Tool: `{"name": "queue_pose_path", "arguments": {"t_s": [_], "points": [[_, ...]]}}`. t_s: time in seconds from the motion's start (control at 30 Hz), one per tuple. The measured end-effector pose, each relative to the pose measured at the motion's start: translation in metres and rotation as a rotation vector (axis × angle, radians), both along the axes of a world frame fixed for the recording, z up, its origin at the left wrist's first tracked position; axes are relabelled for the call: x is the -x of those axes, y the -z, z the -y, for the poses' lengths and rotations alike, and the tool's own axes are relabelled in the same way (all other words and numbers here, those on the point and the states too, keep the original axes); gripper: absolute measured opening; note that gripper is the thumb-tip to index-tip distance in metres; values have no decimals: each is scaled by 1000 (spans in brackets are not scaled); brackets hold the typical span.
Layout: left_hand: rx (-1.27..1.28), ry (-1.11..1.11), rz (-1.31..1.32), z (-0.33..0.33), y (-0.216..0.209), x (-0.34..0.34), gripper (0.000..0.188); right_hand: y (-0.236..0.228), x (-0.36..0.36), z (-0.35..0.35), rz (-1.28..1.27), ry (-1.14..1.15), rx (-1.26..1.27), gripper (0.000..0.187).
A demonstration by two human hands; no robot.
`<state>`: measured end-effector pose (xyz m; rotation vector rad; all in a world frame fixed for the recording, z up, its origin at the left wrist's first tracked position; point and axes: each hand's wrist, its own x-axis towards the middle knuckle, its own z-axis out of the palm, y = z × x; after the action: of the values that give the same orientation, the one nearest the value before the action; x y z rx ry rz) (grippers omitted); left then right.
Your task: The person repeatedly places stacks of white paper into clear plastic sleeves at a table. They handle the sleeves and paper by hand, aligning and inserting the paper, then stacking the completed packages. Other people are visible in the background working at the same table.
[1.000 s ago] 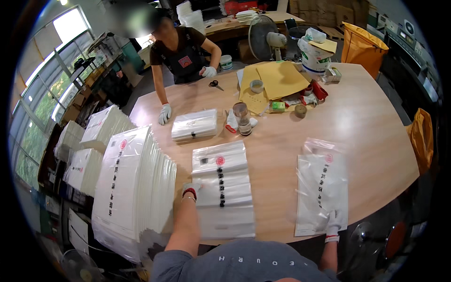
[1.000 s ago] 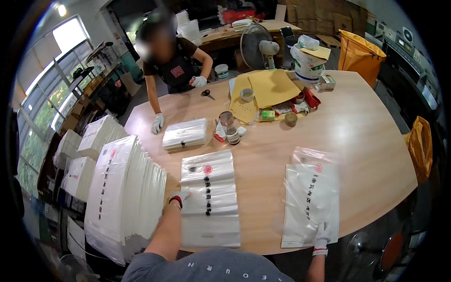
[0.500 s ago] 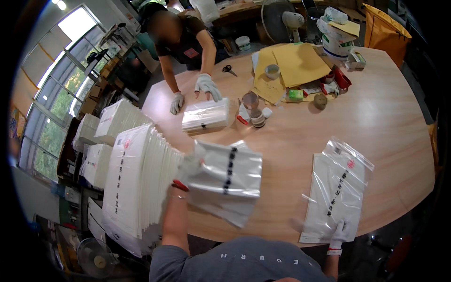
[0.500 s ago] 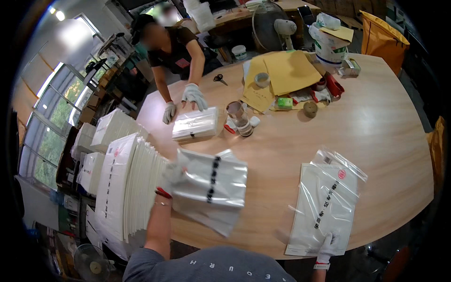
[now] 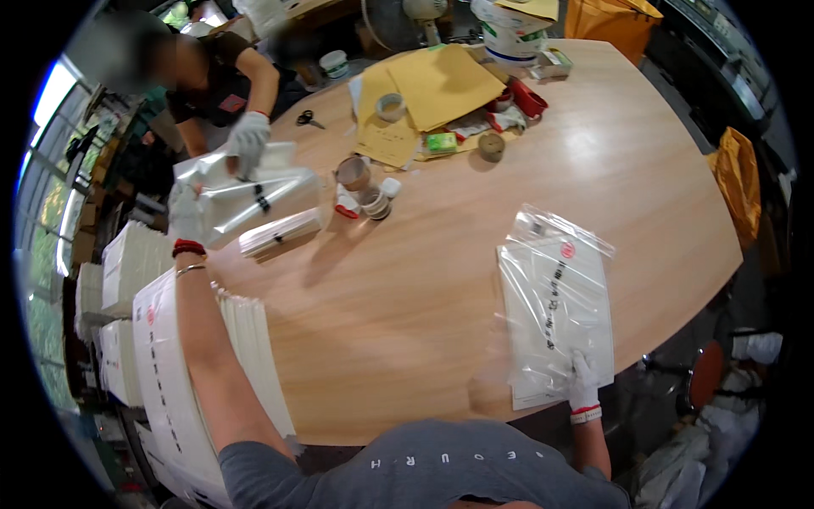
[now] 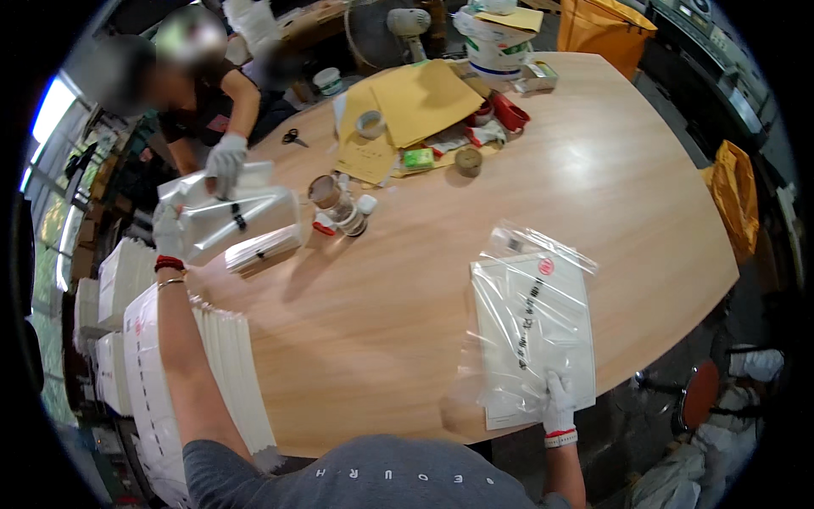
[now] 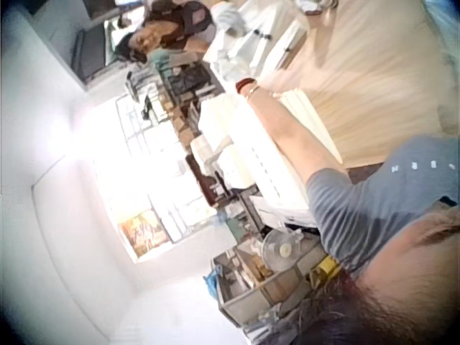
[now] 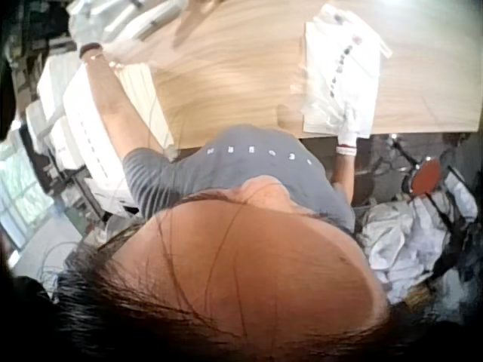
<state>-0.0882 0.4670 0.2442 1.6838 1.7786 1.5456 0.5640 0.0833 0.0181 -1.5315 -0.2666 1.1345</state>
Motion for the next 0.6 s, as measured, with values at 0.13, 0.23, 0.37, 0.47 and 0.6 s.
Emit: {"name": "queue_pose_path", "arguments": {"t_s": [0.13, 0.23, 0.37, 0.47, 0.6], "points": [[-57, -355, -208, -11, -25, -24, 31, -11, 22, -6, 176, -39, -115, 25], [-425, -475, -515, 46, -17, -143, 44, -63, 48, -30, -120, 5, 17, 27], [-409, 620, -508, 203, 54, -286, 24, -63, 56, -41, -106, -45, -67, 25], [-272, 890, -608, 263, 112, -333, 16, -71, 76, -51, -83, -74, -99, 23], [-218, 840, -489, 285, 170, -342, 7, -40, 92, -52, -137, -75, -112, 20]]}}
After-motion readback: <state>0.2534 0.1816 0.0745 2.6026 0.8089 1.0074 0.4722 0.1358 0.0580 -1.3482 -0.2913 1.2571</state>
